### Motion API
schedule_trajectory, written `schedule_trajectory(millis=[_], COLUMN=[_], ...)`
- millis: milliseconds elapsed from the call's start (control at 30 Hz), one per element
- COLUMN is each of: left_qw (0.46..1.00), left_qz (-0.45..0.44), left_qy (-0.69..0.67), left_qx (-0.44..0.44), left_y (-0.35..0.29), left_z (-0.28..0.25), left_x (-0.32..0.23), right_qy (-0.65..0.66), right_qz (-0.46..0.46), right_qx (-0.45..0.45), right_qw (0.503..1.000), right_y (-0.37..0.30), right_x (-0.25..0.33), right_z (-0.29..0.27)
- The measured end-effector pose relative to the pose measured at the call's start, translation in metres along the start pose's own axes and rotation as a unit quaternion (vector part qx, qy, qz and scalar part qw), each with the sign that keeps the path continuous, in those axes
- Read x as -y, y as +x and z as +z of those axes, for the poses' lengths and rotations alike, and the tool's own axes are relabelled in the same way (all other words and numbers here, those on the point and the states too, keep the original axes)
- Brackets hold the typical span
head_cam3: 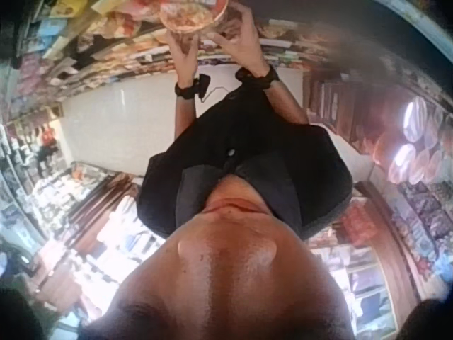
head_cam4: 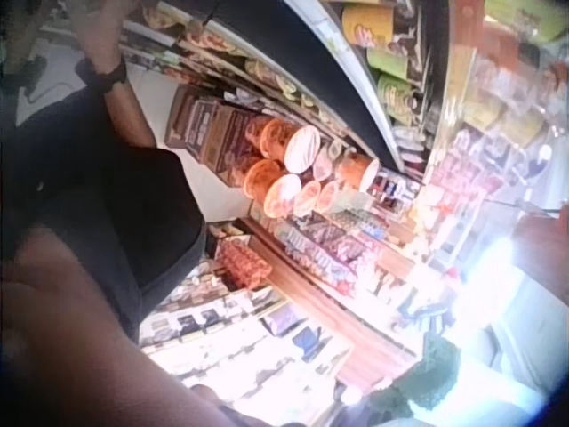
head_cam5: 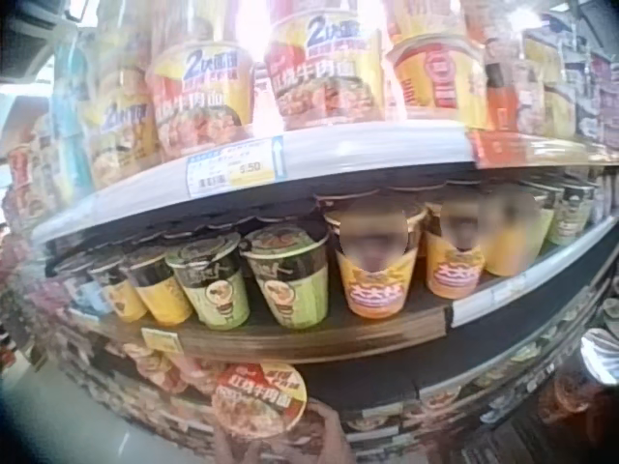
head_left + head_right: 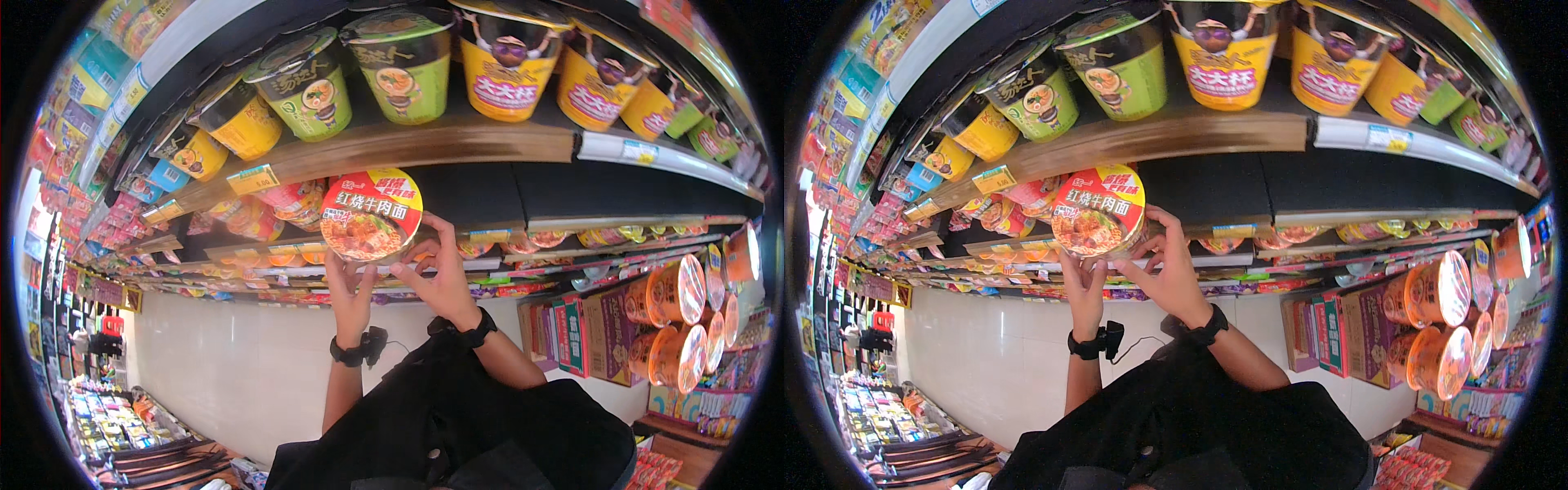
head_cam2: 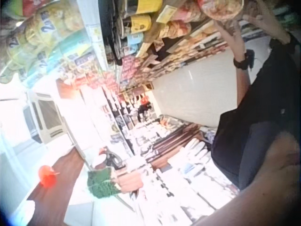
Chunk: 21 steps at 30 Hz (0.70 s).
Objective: Organizing and stocking instant noodle bowls on supermarket shelves.
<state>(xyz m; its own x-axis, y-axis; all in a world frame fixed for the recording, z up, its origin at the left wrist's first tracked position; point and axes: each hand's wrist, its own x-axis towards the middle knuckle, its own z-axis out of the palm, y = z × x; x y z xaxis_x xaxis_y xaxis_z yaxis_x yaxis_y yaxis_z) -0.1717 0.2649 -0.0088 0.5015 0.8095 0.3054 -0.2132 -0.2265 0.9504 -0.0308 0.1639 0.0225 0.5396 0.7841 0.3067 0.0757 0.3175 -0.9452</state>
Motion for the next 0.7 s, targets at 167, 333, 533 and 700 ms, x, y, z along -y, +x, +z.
schedule_trajectory(millis=[167, 333, 533, 700], left_qw=[1.0, 0.997, 0.983, 0.992], left_qz=[0.003, -0.058, -0.141, -0.079], left_qy=[-0.009, -0.054, -0.083, -0.06], left_qx=[-0.012, -0.011, 0.079, 0.072], left_y=[-0.045, -0.086, -0.144, -0.202], left_z=[0.012, 0.025, 0.039, 0.068], left_x=[-0.011, -0.023, -0.009, -0.005], right_qy=[-0.013, -0.075, -0.156, -0.168], right_qz=[0.032, 0.049, 0.032, 0.076], right_qx=[-0.032, -0.041, -0.067, -0.099], right_qw=[0.999, 0.995, 0.985, 0.978], right_y=[-0.044, -0.091, -0.159, -0.224], right_x=[0.02, 0.036, 0.041, 0.061], right_z=[-0.01, -0.027, -0.053, -0.074])
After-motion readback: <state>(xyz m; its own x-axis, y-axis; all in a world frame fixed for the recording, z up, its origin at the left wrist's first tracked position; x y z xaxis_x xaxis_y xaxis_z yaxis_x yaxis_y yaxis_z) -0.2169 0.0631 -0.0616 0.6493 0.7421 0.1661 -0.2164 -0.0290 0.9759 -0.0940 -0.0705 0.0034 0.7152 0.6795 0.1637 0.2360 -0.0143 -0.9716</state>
